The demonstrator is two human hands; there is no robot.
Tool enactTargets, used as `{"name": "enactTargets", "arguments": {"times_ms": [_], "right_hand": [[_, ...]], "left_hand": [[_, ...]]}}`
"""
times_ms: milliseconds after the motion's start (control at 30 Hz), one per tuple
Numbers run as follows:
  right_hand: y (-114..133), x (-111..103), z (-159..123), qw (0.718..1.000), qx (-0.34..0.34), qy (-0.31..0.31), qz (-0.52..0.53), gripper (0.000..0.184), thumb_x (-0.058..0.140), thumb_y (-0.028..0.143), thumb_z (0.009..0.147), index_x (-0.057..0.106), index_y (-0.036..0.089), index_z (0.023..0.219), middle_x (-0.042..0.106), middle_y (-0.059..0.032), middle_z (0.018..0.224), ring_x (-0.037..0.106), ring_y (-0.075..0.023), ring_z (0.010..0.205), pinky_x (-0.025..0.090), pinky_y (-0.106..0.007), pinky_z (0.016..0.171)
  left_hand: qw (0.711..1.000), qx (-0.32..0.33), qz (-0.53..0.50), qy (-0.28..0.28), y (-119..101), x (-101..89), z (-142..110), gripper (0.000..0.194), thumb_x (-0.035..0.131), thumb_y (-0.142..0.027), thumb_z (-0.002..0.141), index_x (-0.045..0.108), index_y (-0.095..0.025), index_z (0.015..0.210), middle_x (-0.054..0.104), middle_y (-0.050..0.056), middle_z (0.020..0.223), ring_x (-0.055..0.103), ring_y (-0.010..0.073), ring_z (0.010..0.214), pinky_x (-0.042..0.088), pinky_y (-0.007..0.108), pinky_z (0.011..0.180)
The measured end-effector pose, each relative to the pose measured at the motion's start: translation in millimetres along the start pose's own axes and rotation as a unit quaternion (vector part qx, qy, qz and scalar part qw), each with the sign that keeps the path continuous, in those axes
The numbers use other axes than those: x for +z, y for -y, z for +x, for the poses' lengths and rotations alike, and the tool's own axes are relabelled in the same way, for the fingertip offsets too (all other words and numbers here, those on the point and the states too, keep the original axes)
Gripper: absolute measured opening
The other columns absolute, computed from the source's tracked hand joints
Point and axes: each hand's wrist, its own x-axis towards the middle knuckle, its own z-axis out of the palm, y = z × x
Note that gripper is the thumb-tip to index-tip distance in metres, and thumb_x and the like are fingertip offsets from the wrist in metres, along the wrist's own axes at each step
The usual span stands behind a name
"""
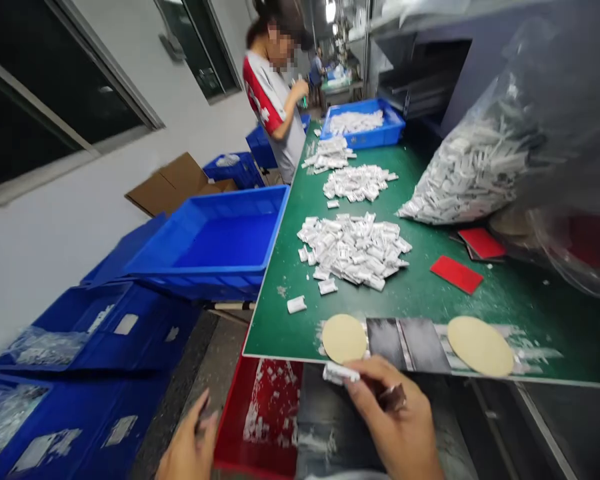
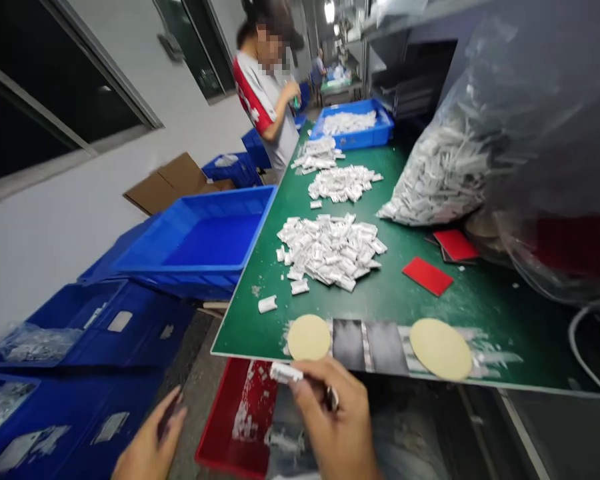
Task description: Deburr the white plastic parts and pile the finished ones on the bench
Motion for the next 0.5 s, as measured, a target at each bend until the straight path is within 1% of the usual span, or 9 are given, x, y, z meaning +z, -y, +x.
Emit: {"name": "enactTargets", "arguments": {"times_ms": [67, 100, 200, 267, 333, 367, 433, 467, 500], "right_hand": [[5.1, -11.2, 3.7, 1.000, -0.017, -0.008, 0.004, 0.013, 0.063, 0.023, 0.090, 0.074, 0.022, 0.096, 0.065, -0.0003, 0.076, 0.059, -0.0113, 0.064, 0.046, -0.020, 0.055], [7.2, -14.6, 4.2, 1.000, -0.027, -0.009, 0.007, 0.014, 0.063, 0.020, 0.090, 0.074, 0.023, 0.098, 0.064, 0.0003, 0.077, 0.058, -0.0107, 0.065, 0.046, -0.019, 0.057], [12.2, -19.7, 2.8, 0.999, -0.050, -0.006, 0.007, 0.020, 0.061, 0.015, 0.091, 0.072, 0.025, 0.104, 0.064, 0.0012, 0.084, 0.060, -0.0096, 0.070, 0.048, -0.019, 0.062], [15.5, -22.8, 2.2, 0.998, -0.064, 0.000, 0.002, 0.024, 0.060, 0.012, 0.091, 0.071, 0.026, 0.107, 0.065, 0.0009, 0.086, 0.061, -0.0094, 0.073, 0.049, -0.018, 0.064], [18.4, -27.9, 3.2, 0.996, -0.092, 0.009, -0.006, 0.028, 0.059, 0.009, 0.091, 0.070, 0.027, 0.110, 0.065, 0.0003, 0.087, 0.063, -0.0095, 0.075, 0.050, -0.018, 0.064], [19.3, -31.2, 4.0, 0.994, -0.112, 0.016, -0.011, 0.031, 0.058, 0.008, 0.091, 0.070, 0.027, 0.112, 0.065, -0.0001, 0.086, 0.064, -0.0097, 0.075, 0.051, -0.018, 0.065], [18.4, -37.7, 4.9, 0.986, -0.160, 0.028, -0.023, 0.035, 0.057, 0.006, 0.090, 0.069, 0.028, 0.115, 0.066, -0.0004, 0.085, 0.066, -0.0104, 0.073, 0.053, -0.018, 0.064], [16.1, -40.1, 4.9, 0.983, -0.179, 0.029, -0.033, 0.036, 0.058, 0.006, 0.090, 0.068, 0.028, 0.116, 0.067, -0.0003, 0.084, 0.067, -0.0109, 0.073, 0.054, -0.017, 0.064], [12.6, -41.4, 4.6, 0.979, -0.200, 0.015, -0.045, 0.035, 0.059, 0.008, 0.089, 0.069, 0.028, 0.115, 0.069, -0.0001, 0.083, 0.068, -0.0114, 0.071, 0.054, -0.017, 0.063]], "left_hand": [[0.998, 0.043, -0.041, -0.017, -36.6, 3.8, -12.7, 0.046, 0.060, -0.047, 0.084, 0.064, -0.027, 0.125, 0.074, 0.008, 0.120, 0.072, 0.0313, 0.103, 0.057, 0.044, 0.092], [0.991, 0.089, -0.093, -0.015, -57.5, 6.6, -21.3, 0.045, 0.061, -0.045, 0.085, 0.063, -0.027, 0.127, 0.073, 0.007, 0.121, 0.071, 0.0289, 0.106, 0.058, 0.040, 0.092], [0.949, 0.214, -0.226, 0.056, -118.6, 16.7, -49.4, 0.036, 0.065, -0.035, 0.089, 0.066, -0.026, 0.123, 0.075, 0.006, 0.116, 0.074, 0.0212, 0.097, 0.059, 0.031, 0.090], [0.909, 0.283, -0.286, 0.113, -150.2, 23.1, -63.2, 0.037, 0.065, -0.031, 0.090, 0.065, -0.027, 0.127, 0.074, 0.008, 0.118, 0.074, 0.0193, 0.090, 0.061, 0.028, 0.081], [0.866, 0.376, -0.297, 0.141, -171.4, 29.0, -70.0, 0.039, 0.069, -0.026, 0.087, 0.066, -0.026, 0.126, 0.072, 0.010, 0.122, 0.074, 0.0212, 0.095, 0.062, 0.028, 0.080], [0.842, 0.431, -0.294, 0.138, -178.3, 32.0, -71.2, 0.039, 0.071, -0.021, 0.085, 0.068, -0.025, 0.123, 0.072, 0.011, 0.121, 0.073, 0.0220, 0.098, 0.061, 0.028, 0.082], [0.782, 0.541, -0.291, 0.108, -186.7, 37.9, -72.1, 0.037, 0.073, -0.010, 0.081, 0.070, -0.022, 0.116, 0.076, 0.010, 0.110, 0.074, 0.0217, 0.096, 0.061, 0.027, 0.083], [0.757, 0.577, -0.292, 0.089, -189.1, 41.0, -72.6, 0.035, 0.071, -0.008, 0.081, 0.071, -0.022, 0.114, 0.078, 0.009, 0.103, 0.075, 0.0205, 0.092, 0.062, 0.026, 0.081], [0.749, 0.589, -0.297, 0.071, -190.9, 44.2, -73.7, 0.032, 0.069, -0.008, 0.083, 0.071, -0.023, 0.112, 0.079, 0.007, 0.098, 0.076, 0.0193, 0.086, 0.062, 0.024, 0.077]]}}
